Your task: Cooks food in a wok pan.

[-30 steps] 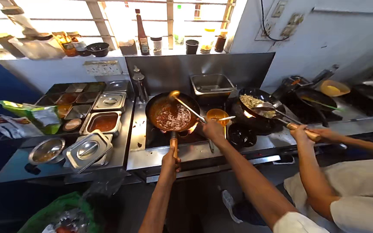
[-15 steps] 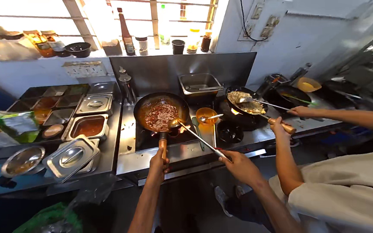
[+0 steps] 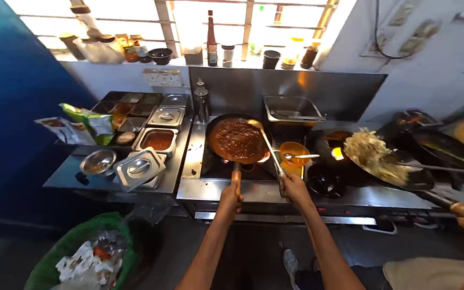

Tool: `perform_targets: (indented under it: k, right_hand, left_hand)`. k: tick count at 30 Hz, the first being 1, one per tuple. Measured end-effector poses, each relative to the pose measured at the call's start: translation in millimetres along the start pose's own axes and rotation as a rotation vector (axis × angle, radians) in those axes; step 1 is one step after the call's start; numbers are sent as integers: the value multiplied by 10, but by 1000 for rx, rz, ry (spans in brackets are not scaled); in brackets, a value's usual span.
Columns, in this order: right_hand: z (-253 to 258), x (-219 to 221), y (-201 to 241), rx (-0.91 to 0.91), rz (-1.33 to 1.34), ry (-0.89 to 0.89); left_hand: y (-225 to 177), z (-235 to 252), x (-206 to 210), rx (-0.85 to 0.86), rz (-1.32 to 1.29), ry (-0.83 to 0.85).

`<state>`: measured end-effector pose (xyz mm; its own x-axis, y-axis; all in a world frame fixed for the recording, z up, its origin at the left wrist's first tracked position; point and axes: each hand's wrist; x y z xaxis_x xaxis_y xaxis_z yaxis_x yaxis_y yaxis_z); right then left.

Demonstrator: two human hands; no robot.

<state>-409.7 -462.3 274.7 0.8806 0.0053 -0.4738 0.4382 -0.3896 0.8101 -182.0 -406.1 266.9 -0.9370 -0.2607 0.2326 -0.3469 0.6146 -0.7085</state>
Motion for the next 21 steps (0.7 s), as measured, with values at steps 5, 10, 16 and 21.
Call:
perform_targets:
  k: [5, 10, 16, 21]
  right_hand:
    - [508, 402, 410, 60, 136, 76]
    - [25, 522, 347, -133, -310, 231]
    - [-236, 327, 963, -278, -832, 14]
    - [557, 222, 482, -173, -585, -101]
  left_hand:
    - [2, 30, 37, -12, 3, 7]
    - [7, 42, 41, -5, 8, 16]
    - [26, 38, 52, 29, 31, 10]
    - [2, 12, 53, 31, 12, -13]
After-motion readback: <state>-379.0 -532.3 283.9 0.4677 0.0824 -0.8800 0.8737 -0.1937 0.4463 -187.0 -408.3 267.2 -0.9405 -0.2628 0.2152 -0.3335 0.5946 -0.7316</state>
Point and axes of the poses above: each hand's wrist, its own z-axis towards the middle knuckle, its own x-axis out of the palm, y = z × x, and after that the axes turned 2 degrees about z, right-handed
